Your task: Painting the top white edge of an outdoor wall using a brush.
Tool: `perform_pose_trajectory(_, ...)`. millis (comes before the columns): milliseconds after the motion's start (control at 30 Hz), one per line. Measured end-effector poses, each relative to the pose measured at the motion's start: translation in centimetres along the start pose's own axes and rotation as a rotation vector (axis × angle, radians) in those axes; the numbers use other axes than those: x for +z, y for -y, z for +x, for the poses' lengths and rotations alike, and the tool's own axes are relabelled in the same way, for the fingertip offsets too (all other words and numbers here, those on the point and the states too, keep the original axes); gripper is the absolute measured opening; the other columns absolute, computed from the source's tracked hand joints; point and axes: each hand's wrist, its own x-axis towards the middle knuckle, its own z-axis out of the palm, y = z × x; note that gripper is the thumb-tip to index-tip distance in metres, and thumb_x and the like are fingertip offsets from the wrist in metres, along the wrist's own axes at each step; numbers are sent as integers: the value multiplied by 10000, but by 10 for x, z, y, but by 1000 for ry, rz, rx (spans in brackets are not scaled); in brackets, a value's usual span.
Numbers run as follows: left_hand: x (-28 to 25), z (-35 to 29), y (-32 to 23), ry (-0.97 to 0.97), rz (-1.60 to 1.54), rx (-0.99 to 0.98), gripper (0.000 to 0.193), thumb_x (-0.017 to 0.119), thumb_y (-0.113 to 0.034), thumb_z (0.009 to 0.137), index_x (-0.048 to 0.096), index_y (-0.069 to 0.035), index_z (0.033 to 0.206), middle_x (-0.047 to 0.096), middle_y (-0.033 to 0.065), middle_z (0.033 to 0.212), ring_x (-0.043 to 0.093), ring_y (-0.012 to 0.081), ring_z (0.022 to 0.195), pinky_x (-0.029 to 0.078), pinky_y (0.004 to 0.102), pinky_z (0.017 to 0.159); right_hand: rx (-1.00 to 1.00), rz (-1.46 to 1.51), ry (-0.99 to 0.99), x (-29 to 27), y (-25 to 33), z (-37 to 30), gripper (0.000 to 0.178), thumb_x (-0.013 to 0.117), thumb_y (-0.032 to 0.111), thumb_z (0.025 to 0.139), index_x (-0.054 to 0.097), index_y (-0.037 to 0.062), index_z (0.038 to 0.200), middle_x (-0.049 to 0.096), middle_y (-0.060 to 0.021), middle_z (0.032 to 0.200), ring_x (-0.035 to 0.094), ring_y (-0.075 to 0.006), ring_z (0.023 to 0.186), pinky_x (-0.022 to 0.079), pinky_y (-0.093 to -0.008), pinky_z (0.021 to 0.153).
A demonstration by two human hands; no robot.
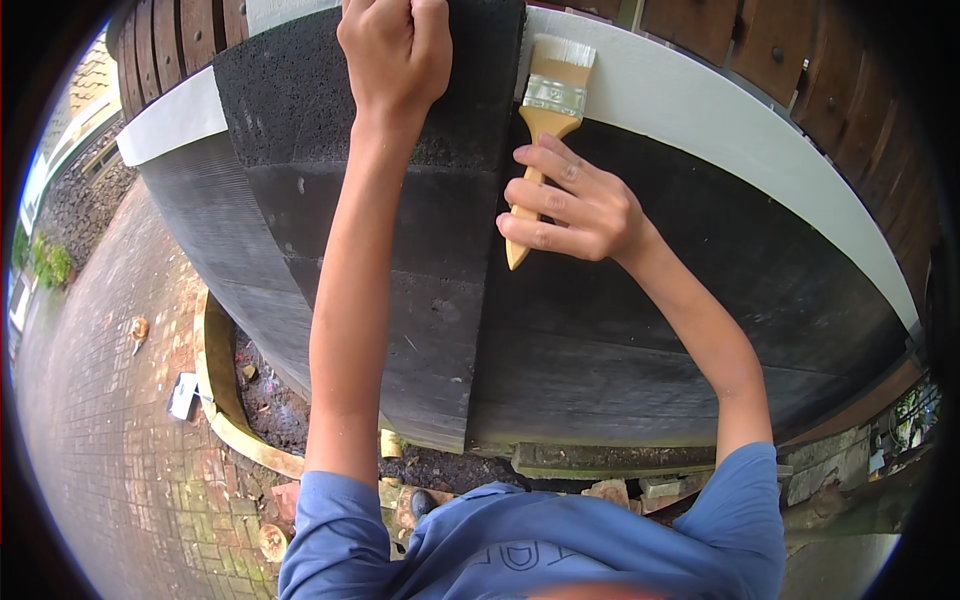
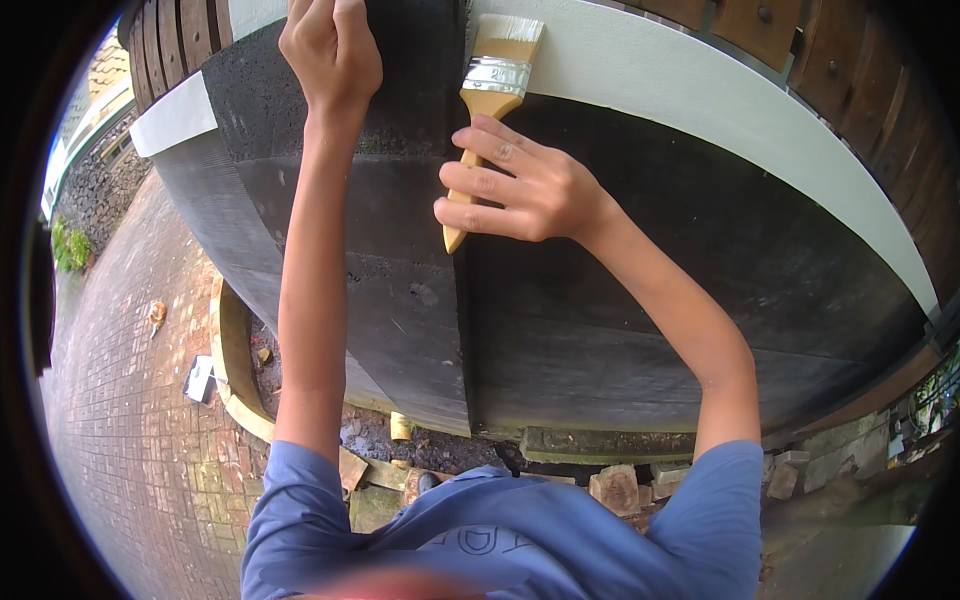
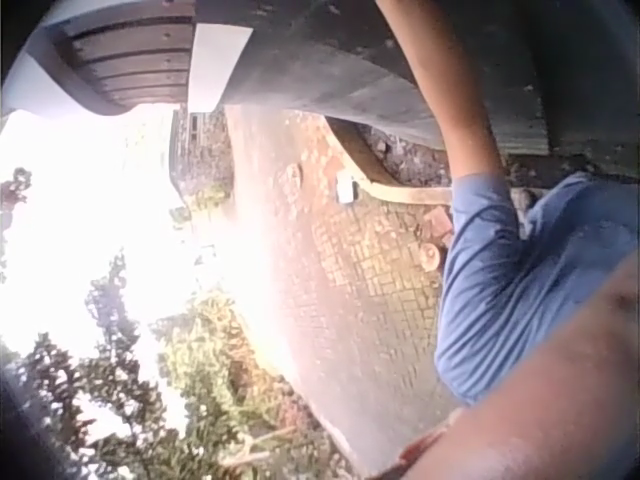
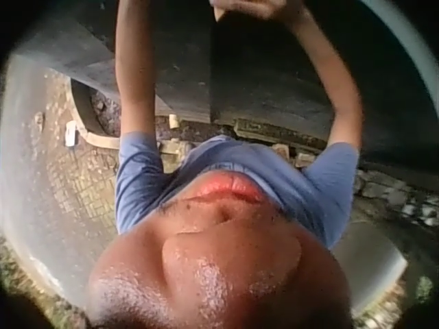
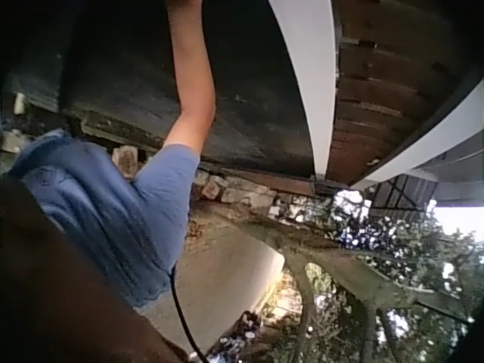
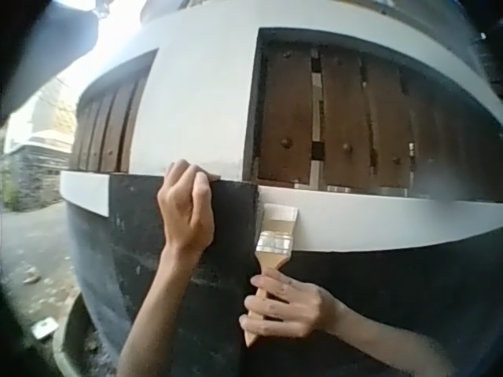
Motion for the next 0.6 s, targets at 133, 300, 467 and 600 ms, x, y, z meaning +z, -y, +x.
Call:
perform_pose_trajectory(133, 1, 1, -1, -5, -4, -12, 338, 399, -159, 909, 572, 46, 704, 504, 180, 695, 513, 339, 703, 422, 413, 660, -23, 66, 22, 1, 6, -9, 226, 746, 91, 712, 648, 164, 903, 635, -29, 896, 668, -303, 924, 580, -451, 881)
perform_pose_trajectory(300, 1, 0, -1, -5, -1, -5, 338, 400, -158, 910, 578, 46, 707, 511, 180, 702, 518, 338, 705, 425, 410, 665, -11, 112, 38, 3, 18, -17, 241, 750, 75, 693, 640, 155, 891, 624, -25, 886, 670, -301, 903, 591, -439, 861)
perform_pose_trajectory(467, 1, 0, 1, -11, -4, 6, 340, 400, -160, 911, 581, 45, 708, 511, 179, 703, 518, 337, 703, 426, 412, 666, 8, 164, 70, -2, 30, -20, 253, 751, 73, 692, 640, 157, 903, 620, -24, 885, 669, -306, 908, 591, -436, 862)
perform_pose_trajectory(600, 0, 1, -1, -4, -9, 1, 339, 398, -158, 910, 582, 44, 708, 511, 180, 702, 518, 342, 705, 425, 416, 666, 14, 187, 63, -7, 34, -18, 264, 751, 76, 693, 637, 160, 915, 619, -26, 886, 668, -306, 906, 593, -438, 859)
